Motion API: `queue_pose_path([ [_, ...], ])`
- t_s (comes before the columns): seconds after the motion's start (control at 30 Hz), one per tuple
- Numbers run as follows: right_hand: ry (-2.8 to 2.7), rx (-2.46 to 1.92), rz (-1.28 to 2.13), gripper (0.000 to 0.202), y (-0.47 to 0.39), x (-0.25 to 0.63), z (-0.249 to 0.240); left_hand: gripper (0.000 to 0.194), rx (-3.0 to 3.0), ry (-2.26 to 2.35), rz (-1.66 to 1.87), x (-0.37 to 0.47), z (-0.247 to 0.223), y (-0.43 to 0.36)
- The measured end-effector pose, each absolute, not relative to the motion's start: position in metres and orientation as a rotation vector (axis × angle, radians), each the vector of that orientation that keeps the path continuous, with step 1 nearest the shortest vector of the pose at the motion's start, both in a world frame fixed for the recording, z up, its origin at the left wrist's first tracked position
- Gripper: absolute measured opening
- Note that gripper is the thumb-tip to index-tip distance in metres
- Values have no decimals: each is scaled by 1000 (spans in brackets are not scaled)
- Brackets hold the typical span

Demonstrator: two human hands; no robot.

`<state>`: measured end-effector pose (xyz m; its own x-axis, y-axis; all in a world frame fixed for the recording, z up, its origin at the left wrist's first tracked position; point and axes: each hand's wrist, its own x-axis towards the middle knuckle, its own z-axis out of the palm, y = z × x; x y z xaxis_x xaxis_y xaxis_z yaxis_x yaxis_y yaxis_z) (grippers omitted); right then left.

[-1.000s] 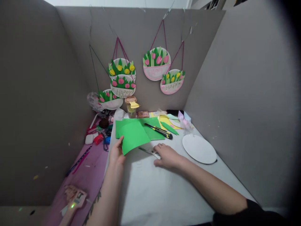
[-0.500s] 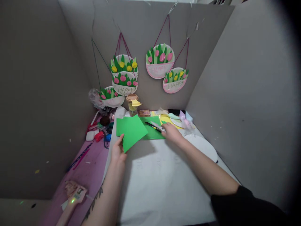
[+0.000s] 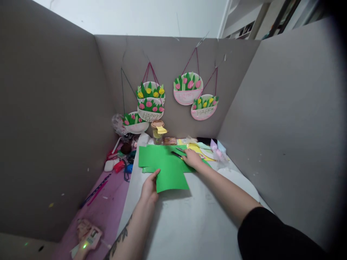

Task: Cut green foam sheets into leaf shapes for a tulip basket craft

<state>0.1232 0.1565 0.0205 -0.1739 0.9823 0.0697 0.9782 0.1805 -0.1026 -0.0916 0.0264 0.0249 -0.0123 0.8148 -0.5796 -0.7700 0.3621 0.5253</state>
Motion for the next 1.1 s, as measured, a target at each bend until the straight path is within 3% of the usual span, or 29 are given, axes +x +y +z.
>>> queue_pose_path([
  [0.2,-2312,-1952,161,27,130,135,18,31,325,1137,1180,-83,9,21],
  [0.43,-2126,-2022,163,32,91,167,19,54,868,1432,1148,-85,-8,23],
  [0.73,-2230,-1987,-57,35,51,169,-5,54,987,1476,1318,-86,-6,24],
  [1.0,-2056,-2050,54,35,65,184,-8,51,792,1404,1402,-81,-1,26],
  [1.1,-2060,-1856,108,37,56,179,-4,51,775,1400,1378,-78,0,25],
])
